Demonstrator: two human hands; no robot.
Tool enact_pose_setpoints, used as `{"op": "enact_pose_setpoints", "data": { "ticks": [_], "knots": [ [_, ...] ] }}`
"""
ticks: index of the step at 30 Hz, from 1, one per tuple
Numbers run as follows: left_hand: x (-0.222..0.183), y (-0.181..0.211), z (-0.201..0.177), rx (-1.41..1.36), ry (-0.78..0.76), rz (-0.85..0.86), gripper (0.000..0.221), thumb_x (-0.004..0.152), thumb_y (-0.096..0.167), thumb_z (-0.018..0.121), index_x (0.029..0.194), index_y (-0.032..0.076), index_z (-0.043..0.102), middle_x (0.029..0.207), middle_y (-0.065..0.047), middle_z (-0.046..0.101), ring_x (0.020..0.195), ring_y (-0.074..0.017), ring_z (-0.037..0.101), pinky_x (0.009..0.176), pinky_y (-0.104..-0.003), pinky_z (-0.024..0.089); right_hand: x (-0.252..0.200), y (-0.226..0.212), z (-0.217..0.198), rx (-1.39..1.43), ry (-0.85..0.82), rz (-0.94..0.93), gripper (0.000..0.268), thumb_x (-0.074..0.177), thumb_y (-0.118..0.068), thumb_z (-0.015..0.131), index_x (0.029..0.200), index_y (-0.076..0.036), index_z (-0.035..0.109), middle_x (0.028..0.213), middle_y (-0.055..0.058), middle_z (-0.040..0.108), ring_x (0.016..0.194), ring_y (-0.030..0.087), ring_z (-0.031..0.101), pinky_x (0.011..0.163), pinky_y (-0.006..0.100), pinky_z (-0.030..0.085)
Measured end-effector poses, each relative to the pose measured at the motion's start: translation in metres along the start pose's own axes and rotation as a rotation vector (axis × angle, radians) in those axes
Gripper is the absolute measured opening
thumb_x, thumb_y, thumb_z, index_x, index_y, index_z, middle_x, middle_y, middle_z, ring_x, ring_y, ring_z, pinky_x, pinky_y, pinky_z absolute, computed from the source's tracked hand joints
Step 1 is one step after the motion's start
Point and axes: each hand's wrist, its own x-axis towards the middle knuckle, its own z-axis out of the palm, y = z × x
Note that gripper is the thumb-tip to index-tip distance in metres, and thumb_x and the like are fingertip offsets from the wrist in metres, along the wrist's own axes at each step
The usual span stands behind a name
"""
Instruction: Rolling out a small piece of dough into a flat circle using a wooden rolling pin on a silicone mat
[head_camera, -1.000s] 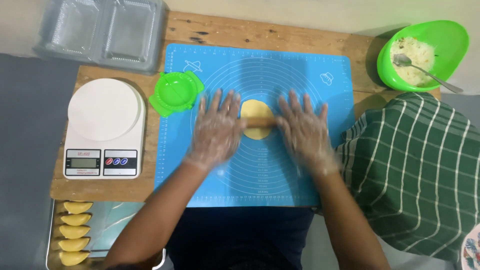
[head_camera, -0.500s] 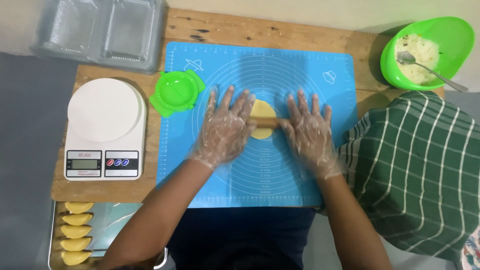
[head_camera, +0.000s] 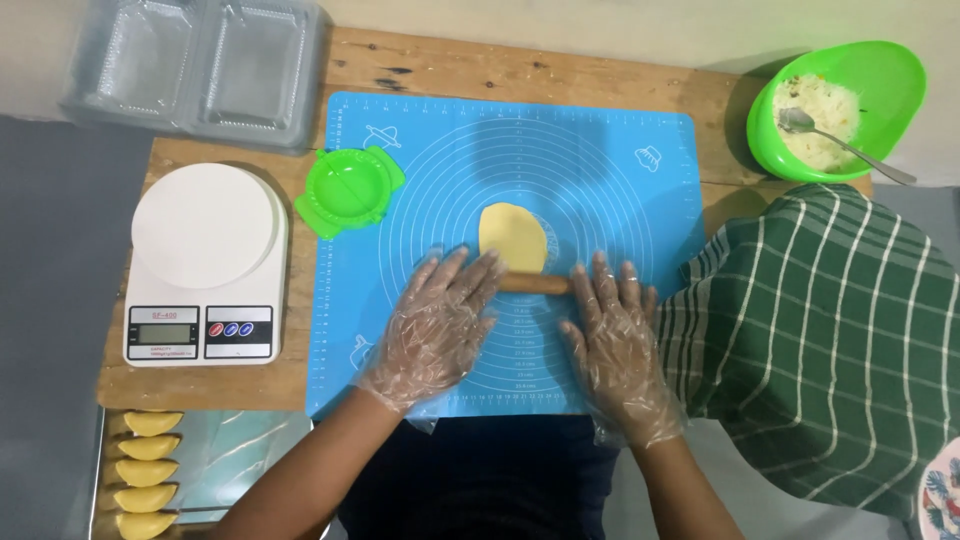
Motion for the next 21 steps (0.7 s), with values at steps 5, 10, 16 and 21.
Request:
{"op": "enact_pose_setpoints", "data": {
  "ticks": [5, 10, 16, 21],
  "knots": [
    [0.029, -0.003, 0.001, -0.015, 0.064, -0.091, 0.057, 0.103, 0.035, 0.041, 0.153, 0.009, 0.042, 0.158, -0.013, 0.043, 0.148, -0.0359, 0.034, 0.122, -0.057, 0.018, 0.024, 0.004, -0.017, 0.129, 0.115, -0.01, 0.056, 0.106, -0.046, 0.032, 0.158, -0.028, 0.038, 0.164, 0.009, 0.034, 0.147, 0.04, 0.033, 0.118, 0.062, 0.026],
    [0.086, -0.03, -0.003, 0.089, 0.21, -0.155, 0.059, 0.103, 0.035, 0.044, 0.154, 0.005, 0.042, 0.156, -0.019, 0.046, 0.147, -0.0433, 0.035, 0.119, -0.066, 0.019, 0.081, 0.014, -0.02, 0.107, 0.247, -0.047, 0.057, 0.11, -0.045, 0.026, 0.157, -0.018, 0.044, 0.163, 0.017, 0.037, 0.144, 0.046, 0.039, 0.111, 0.063, 0.037],
    [0.146, -0.073, 0.008, 0.108, 0.275, -0.139, 0.063, 0.107, 0.049, 0.028, 0.157, 0.011, 0.038, 0.161, -0.012, 0.041, 0.151, -0.039, 0.031, 0.124, -0.064, 0.01, 0.119, 0.012, -0.018, 0.077, 0.16, 0.137, 0.061, 0.109, -0.05, 0.027, 0.159, -0.018, 0.041, 0.166, 0.013, 0.031, 0.147, 0.042, 0.034, 0.109, 0.062, 0.042],
    [0.139, -0.073, 0.008, 0.155, 0.184, -0.138, 0.059, 0.109, 0.044, 0.028, 0.16, 0.015, 0.032, 0.165, -0.01, 0.033, 0.153, -0.0348, 0.027, 0.125, -0.061, 0.008, 0.106, -0.008, -0.034, 0.083, 0.082, 0.189, 0.06, 0.109, -0.045, 0.026, 0.162, -0.017, 0.033, 0.168, 0.011, 0.027, 0.15, 0.038, 0.029, 0.115, 0.064, 0.029]
  ]
}}
